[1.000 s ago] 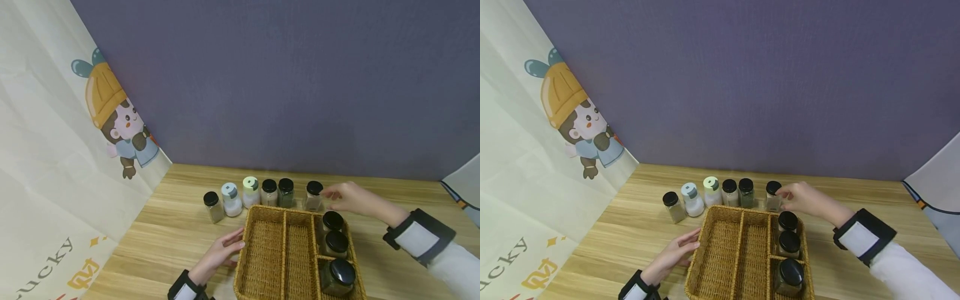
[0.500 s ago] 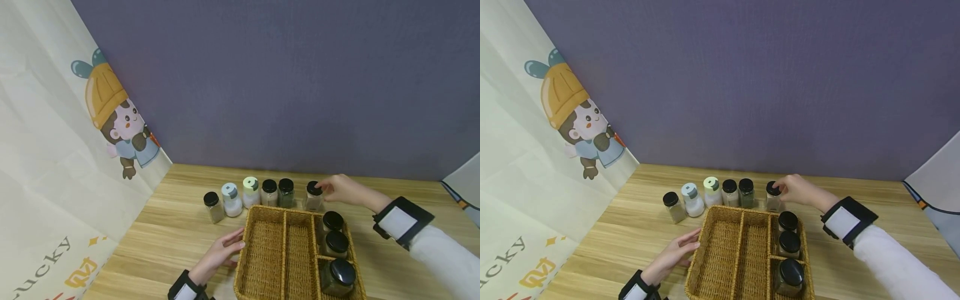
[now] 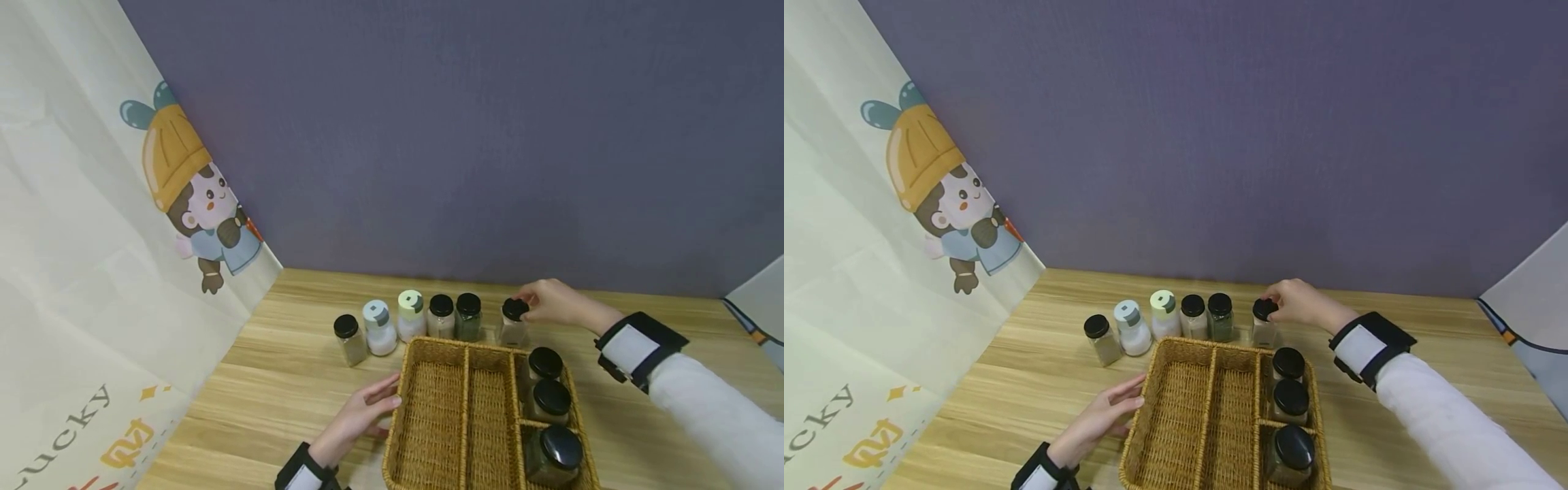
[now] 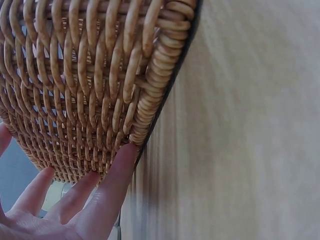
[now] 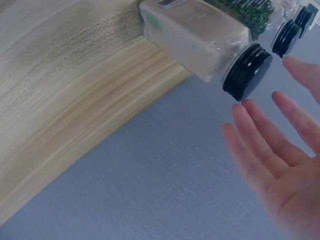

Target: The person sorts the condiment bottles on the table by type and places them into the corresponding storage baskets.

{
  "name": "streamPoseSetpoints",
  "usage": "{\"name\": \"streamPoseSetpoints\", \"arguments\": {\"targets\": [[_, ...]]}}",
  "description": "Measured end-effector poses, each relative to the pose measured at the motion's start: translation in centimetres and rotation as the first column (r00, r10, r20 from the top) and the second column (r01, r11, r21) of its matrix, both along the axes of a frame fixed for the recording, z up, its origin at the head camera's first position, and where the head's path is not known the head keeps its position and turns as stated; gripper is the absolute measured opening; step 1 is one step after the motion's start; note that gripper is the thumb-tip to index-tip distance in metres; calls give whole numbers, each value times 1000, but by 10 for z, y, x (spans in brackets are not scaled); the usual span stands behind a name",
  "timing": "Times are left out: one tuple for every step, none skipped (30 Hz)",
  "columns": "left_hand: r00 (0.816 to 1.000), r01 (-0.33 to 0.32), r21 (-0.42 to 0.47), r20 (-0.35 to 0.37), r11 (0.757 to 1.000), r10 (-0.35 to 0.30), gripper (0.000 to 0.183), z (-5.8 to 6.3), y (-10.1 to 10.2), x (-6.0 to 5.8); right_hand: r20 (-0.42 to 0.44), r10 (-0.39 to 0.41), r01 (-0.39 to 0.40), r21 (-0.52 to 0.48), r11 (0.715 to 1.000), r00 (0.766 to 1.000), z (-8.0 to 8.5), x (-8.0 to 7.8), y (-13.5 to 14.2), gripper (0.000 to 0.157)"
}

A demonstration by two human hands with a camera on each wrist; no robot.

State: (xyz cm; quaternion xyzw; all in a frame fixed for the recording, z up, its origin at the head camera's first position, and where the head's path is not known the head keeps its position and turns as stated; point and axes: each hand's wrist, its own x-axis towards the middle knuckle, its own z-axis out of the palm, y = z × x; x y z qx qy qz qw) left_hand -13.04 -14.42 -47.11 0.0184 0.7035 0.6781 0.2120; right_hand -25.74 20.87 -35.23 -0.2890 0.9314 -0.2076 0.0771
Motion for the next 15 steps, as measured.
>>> {"name": "streamPoseSetpoints", "arguments": {"targets": [[1000,-1,-1,-1,1000,1,58,0,0,0,-1,-1,1,-2,1000,1000,-1,-1,0,38],[1000,-1,-1,0,1000,1,58,0,0,0,-3,-1,1,-3,1000,1000,-2,-2,1,38],[1000,-1,-1,-1,1000,1,58,-1,0,0,-4,-2,2,-2,1000,1000,-3,-3,1,39],[1000,-1,-2,-1,1000,1,58,-1,0,0,-5,-3,3,-2,1000,1000,-4,-4,1,39],[1000,-1,-2,-1,1000,1,58,-1,0,0,-6,-3,3,0,1000,1000,-5,-5,1,39],[1000,-2,-4,-1,1000,2,58,-1,0,0,-4,-6,6,0,1000,1000,-6,-6,2,40],[1000,-3,-4,-1,1000,3,58,-1,0,0,-3,-5,5,2,1000,1000,-7,-7,2,40],[1000,-4,-6,-2,1000,4,58,-1,0,0,-2,-4,4,6,1000,1000,-8,-8,2,40],[1000,-4,-5,-2,1000,4,57,-1,0,0,0,-4,4,9,1000,1000,-8,-9,2,40],[1000,-5,-7,-2,1000,5,57,-1,0,0,0,-3,3,11,1000,1000,-9,-10,2,40],[1000,-6,-6,-2,1000,6,57,-1,1,0,3,-2,2,14,1000,1000,-10,-12,2,41],[1000,-7,-6,-1,1000,7,57,0,1,0,6,-3,3,18,1000,1000,-10,-12,2,41],[1000,-6,-5,0,1000,6,57,0,1,0,8,-1,1,21,1000,1000,-11,-13,2,41],[1000,-6,-5,0,1000,6,57,0,1,0,11,0,-1,21,1000,1000,-12,-14,1,41],[1000,-5,-5,-1,1000,5,57,0,1,0,15,2,-2,20,1000,1000,-12,-15,1,41]]}}
